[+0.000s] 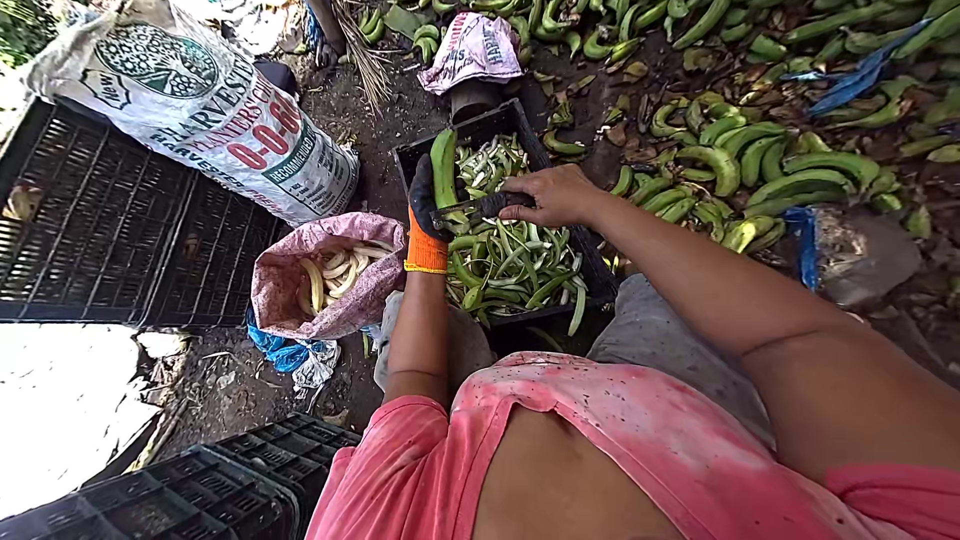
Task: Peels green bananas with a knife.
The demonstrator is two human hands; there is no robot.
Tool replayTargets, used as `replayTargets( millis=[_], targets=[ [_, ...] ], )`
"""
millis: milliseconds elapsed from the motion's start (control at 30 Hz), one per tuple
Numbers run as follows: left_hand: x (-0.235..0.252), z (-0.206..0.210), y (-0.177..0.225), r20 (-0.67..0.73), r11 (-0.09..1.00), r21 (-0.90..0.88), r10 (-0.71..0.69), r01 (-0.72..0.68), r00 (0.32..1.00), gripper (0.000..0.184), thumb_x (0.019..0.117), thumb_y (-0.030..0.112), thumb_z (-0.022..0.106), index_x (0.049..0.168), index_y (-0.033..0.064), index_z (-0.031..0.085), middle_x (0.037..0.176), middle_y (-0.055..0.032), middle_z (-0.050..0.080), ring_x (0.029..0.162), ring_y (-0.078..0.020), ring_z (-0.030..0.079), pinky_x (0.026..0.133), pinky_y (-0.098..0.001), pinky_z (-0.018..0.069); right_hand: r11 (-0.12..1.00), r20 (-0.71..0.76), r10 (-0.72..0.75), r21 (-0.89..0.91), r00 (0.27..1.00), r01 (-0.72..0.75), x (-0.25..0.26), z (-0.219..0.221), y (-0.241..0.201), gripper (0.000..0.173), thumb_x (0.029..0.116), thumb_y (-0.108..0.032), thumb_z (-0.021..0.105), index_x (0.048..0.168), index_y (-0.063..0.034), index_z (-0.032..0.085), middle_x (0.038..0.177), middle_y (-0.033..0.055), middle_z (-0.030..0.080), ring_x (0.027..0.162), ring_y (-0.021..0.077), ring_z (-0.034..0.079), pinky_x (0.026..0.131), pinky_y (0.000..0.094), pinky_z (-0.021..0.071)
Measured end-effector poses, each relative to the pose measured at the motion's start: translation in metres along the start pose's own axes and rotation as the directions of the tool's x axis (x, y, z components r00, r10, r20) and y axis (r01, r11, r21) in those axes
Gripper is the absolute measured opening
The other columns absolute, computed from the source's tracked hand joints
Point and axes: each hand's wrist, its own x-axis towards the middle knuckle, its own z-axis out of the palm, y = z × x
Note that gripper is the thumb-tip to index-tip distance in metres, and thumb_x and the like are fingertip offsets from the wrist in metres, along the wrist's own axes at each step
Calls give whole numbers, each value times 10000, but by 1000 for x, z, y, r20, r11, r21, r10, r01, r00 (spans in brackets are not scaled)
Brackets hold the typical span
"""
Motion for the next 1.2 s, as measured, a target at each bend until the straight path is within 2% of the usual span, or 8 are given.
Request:
replayTargets(
  millis=[67, 133, 333, 633, 833, 1000, 1100, 1200],
  targets=[
    [-5, 7, -11, -29, 995, 97, 37, -34, 999, 420, 1107, 374, 276, 1226, 121, 589, 909, -43, 678, 745, -122, 667, 650, -303, 593, 998, -215, -13, -69, 976, -2, 10, 10, 13, 601, 1007, -609, 507, 1251, -89, 685, 1030, 184, 728, 898, 416, 717, 701, 623, 533],
    [-8, 18, -19, -113, 997, 27, -73, 76, 991, 458, 1092, 422, 239, 1109, 122, 584, 781, -45, 634, 607, -134, 621, 526, -285, 550, 994, -352, 14, -96, 936, -51, 21, 12, 27, 634, 1014, -602, 492, 1296, -64, 674, 1012, 220, 696, 889, 451, 689, 698, 621, 515],
    [-31, 24, -18, -161, 964, 33, -256, 264, 953, 580, 1071, 568, 195, 1008, 120, 558, 650, -53, 557, 491, -163, 555, 443, -308, 507, 899, -293, 437, 166, 851, -405, 28, -11, 56, 631, 1039, -595, 448, 1453, -136, 570, 1300, 242, 665, 1170, 505, 637, 904, 753, 440],
    [2, -12, 10, -172, 957, 137, 277, -255, 945, 550, 1096, 520, 207, 1135, 118, 582, 831, -36, 646, 651, -120, 643, 553, -269, 568, 938, 93, 138, 308, 986, -160, -1, 5, -44, 532, 1044, -605, 429, 1196, -152, 662, 818, 128, 678, 796, 358, 679, 693, 628, 496],
    [-18, 6, -6, -48, 970, 128, 216, -209, 975, 400, 1107, 351, 250, 1153, 128, 579, 881, -15, 663, 749, -94, 653, 664, -268, 576, 979, -166, 136, 173, 977, -107, 10, 23, -21, 587, 1035, -576, 483, 1308, -85, 651, 1042, 204, 718, 940, 434, 707, 747, 662, 522],
    [-27, 10, -7, 96, 987, 124, -111, 98, 989, 470, 1104, 449, 209, 1240, 142, 538, 876, -45, 641, 692, -142, 642, 587, -301, 571, 982, -428, 186, 73, 884, -172, 37, -2, 27, 635, 1028, -604, 459, 1398, -114, 621, 1188, 234, 682, 1065, 465, 669, 829, 668, 494],
    [-30, 5, 0, 59, 978, 129, -175, 167, 983, 557, 1067, 573, 280, 1265, 112, 522, 829, -65, 655, 628, -165, 650, 526, -310, 577, 935, -369, 345, 210, 863, -284, 34, -21, 35, 621, 1041, -576, 445, 1452, -127, 569, 1335, 217, 654, 1191, 475, 635, 917, 738, 443],
    [-21, -3, 4, -41, 990, 141, 12, -6, 999, 451, 1089, 490, 317, 1268, 123, 509, 874, -70, 663, 691, -171, 672, 584, -307, 588, 937, -228, 309, 238, 924, -254, 23, -24, 15, 583, 1039, -578, 447, 1366, -130, 625, 1119, 251, 710, 1049, 501, 673, 835, 752, 458]
  ],
)
